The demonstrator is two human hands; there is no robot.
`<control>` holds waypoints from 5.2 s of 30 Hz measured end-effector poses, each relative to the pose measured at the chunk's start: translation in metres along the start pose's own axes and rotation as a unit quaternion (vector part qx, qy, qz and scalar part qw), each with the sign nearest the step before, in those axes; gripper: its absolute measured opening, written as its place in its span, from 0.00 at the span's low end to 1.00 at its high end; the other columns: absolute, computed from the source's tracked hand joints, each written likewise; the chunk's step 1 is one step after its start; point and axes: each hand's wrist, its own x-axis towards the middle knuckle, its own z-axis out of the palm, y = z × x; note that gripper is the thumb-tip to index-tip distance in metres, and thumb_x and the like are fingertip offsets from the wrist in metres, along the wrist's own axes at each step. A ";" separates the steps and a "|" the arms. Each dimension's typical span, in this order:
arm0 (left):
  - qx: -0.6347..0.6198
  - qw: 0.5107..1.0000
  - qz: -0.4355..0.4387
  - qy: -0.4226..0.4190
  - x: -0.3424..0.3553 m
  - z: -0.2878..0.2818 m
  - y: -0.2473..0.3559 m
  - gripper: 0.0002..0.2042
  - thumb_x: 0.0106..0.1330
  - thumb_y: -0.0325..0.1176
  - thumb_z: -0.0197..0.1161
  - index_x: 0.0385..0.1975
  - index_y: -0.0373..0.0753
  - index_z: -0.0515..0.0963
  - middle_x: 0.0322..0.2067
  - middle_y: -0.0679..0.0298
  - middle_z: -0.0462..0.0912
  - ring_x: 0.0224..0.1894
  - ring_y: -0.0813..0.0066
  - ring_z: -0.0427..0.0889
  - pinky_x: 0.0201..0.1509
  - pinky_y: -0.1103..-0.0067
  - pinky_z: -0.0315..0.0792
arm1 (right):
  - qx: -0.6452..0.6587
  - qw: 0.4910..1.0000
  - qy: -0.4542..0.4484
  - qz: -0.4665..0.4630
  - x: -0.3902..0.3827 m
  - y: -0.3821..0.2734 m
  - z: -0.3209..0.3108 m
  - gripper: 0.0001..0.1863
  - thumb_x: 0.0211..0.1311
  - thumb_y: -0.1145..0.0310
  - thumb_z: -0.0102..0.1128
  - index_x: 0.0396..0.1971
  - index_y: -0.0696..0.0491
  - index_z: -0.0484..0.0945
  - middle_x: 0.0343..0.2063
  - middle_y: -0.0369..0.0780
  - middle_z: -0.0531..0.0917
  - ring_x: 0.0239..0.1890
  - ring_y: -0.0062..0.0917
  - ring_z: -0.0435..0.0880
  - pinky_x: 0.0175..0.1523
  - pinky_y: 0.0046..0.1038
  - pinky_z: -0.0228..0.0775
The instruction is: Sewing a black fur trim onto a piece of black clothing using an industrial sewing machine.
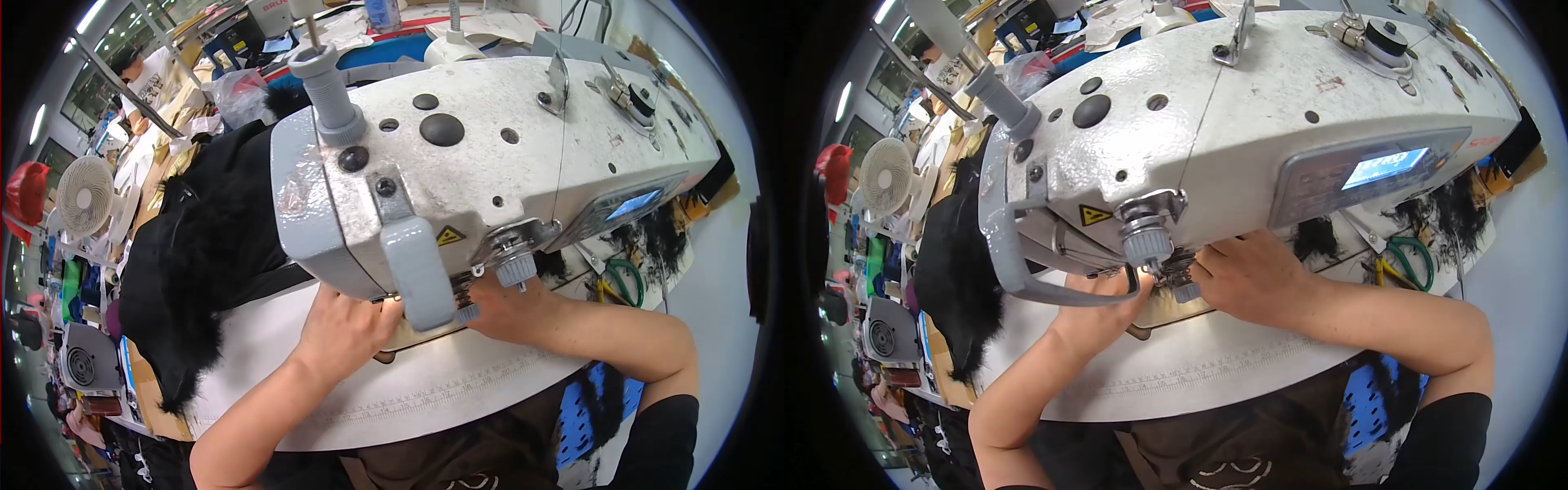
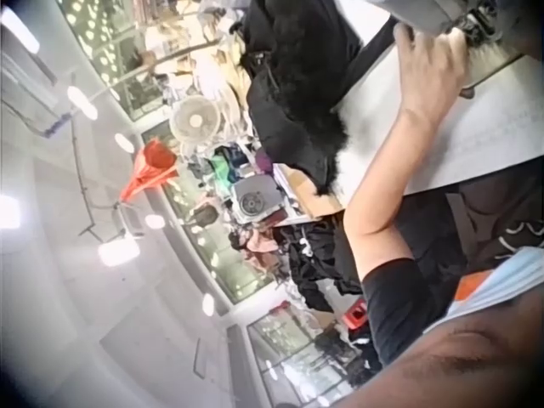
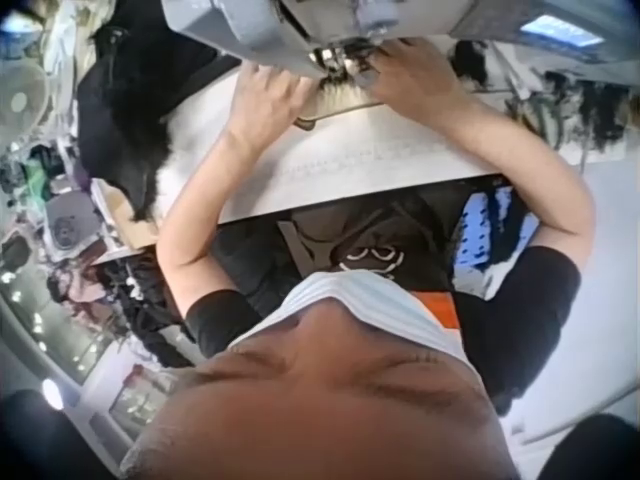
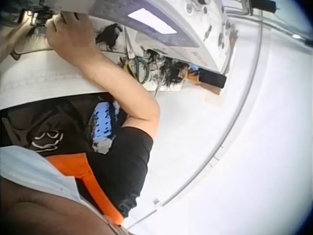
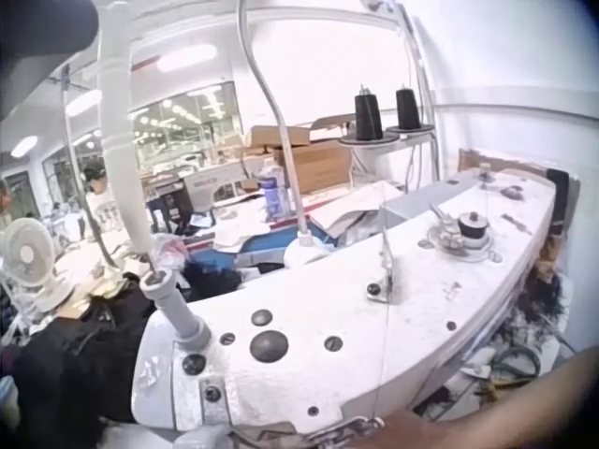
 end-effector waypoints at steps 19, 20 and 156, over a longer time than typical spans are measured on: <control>0.026 0.999 -0.003 0.039 0.000 -0.001 0.006 0.05 0.55 0.28 0.63 0.23 0.42 0.73 0.26 0.64 0.80 0.44 0.66 0.81 0.66 0.55 0.67 | 0.047 0.998 -0.018 0.046 0.000 -0.003 -0.001 0.03 0.45 0.67 0.62 0.19 0.49 0.80 0.27 0.32 0.80 0.42 0.27 0.80 0.39 0.32 0.74; 0.019 0.999 -0.002 0.041 0.002 0.001 0.006 0.05 0.56 0.29 0.63 0.23 0.42 0.73 0.24 0.65 0.79 0.43 0.66 0.81 0.65 0.55 0.67 | 0.049 0.997 -0.029 0.052 -0.001 -0.003 0.000 0.03 0.45 0.68 0.62 0.21 0.50 0.80 0.28 0.33 0.80 0.42 0.27 0.81 0.39 0.32 0.74; -0.023 0.998 0.034 0.051 0.006 -0.005 -0.003 0.07 0.60 0.31 0.66 0.37 0.43 0.79 0.30 0.66 0.81 0.21 0.73 0.81 0.19 0.72 0.70 | 0.064 0.996 0.011 0.057 -0.006 0.000 0.009 0.05 0.48 0.67 0.61 0.25 0.49 0.76 0.29 0.31 0.79 0.42 0.25 0.81 0.39 0.27 0.75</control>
